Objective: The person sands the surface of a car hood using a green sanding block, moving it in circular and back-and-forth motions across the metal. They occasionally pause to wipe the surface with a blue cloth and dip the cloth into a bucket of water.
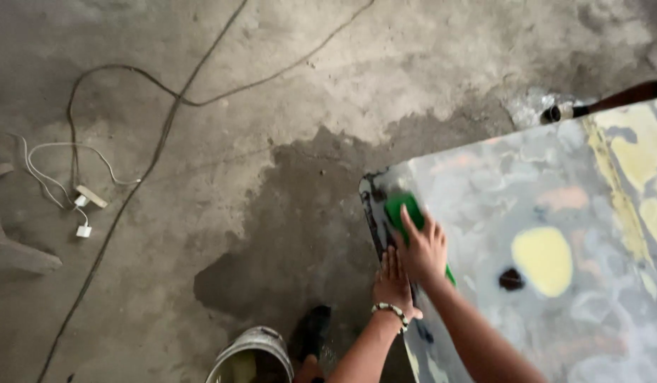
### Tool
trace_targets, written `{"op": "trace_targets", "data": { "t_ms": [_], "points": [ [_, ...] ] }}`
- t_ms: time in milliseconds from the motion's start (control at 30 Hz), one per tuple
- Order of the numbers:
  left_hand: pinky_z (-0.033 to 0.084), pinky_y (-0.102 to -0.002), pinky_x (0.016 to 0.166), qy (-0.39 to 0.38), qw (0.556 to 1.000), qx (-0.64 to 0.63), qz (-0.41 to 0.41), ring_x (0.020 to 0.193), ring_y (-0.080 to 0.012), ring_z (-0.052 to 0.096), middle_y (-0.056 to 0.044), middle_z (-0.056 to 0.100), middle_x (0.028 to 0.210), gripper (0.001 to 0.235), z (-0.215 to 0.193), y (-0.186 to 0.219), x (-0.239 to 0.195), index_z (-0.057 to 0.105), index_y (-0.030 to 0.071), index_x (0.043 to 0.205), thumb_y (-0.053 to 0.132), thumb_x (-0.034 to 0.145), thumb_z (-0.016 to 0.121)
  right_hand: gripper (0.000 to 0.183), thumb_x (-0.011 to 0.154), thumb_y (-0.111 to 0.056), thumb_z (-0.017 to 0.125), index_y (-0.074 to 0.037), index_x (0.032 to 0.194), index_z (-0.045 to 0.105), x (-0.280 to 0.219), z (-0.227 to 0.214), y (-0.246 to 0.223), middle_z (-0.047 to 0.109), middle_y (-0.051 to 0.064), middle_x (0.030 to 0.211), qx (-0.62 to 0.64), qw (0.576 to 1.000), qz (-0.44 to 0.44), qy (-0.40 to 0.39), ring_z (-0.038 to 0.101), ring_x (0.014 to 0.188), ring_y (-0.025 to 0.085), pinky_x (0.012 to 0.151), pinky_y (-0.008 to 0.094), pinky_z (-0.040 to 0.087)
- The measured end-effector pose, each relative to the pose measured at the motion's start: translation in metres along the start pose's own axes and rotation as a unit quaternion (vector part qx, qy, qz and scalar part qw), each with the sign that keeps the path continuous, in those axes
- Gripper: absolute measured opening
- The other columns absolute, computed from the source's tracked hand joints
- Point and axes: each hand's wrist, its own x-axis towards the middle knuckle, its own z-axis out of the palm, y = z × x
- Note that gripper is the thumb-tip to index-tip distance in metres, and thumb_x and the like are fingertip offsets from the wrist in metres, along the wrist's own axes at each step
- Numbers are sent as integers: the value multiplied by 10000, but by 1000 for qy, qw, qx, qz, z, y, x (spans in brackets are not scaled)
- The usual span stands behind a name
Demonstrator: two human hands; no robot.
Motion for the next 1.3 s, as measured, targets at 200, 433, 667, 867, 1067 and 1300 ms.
{"op": "trace_targets", "data": {
  "t_ms": [200, 433, 667, 867, 1067, 1300],
  "points": [
    [211, -508, 1232, -16, 999, 28, -20, 1586, -370, -25, -203, -76, 1717, 1565, 15, 0, 8, -39, 46, 1620, 622, 558, 956, 674, 929, -396, 660, -300, 1556, 433, 27, 4, -1, 436, 232, 1414, -9, 999, -24, -40, 453, 1267, 436, 1041, 553, 386],
    [263, -508, 1202, 45, 996, -83, -5, 1602, -325, 57, -166, -10, 1748, 1581, 13, -9, -6, 16, 54, 1659, 514, 506, 995, 670, 909, -375, 706, -346, 1539, 481, 70, 24, -2, 457, 194, 1444, 4, 999, 33, -24, 466, 1260, 421, 1023, 530, 416],
    [202, -534, 1225, 126, 990, -66, 23, 1565, -366, 102, -210, 65, 1689, 1373, 69, -10, -6, 97, 7, 1603, 500, 646, 949, 652, 849, -414, 735, -374, 1470, 537, -95, -29, 12, 509, 158, 1375, 16, 999, 32, -13, 484, 1242, 382, 1033, 515, 427],
    [228, -496, 1236, 180, 981, -75, 21, 1578, -382, 143, -229, 108, 1716, 1340, 114, -12, -26, 140, -15, 1625, 464, 651, 924, 650, 825, -442, 730, -373, 1445, 551, -157, -41, 24, 501, 175, 1392, 5, 999, 32, -33, 489, 1232, 400, 1017, 517, 426],
    [215, -509, 1223, 70, 996, -51, 5, 1577, -362, 87, -213, 44, 1704, 1389, 66, 7, -43, 45, 13, 1621, 517, 665, 918, 631, 853, -416, 722, -366, 1458, 549, -84, -29, 10, 505, 181, 1392, -4, 999, 12, -31, 491, 1228, 403, 1014, 517, 428],
    [188, -507, 1220, 33, 998, -40, -22, 1580, -351, 52, -195, -10, 1732, 1438, 75, 11, -42, -11, 13, 1641, 498, 675, 938, 698, 865, -336, 741, -322, 1532, 535, 76, 22, 14, 513, 201, 1367, -17, 999, -44, -5, 496, 1218, 424, 998, 533, 441]
  ]
}}
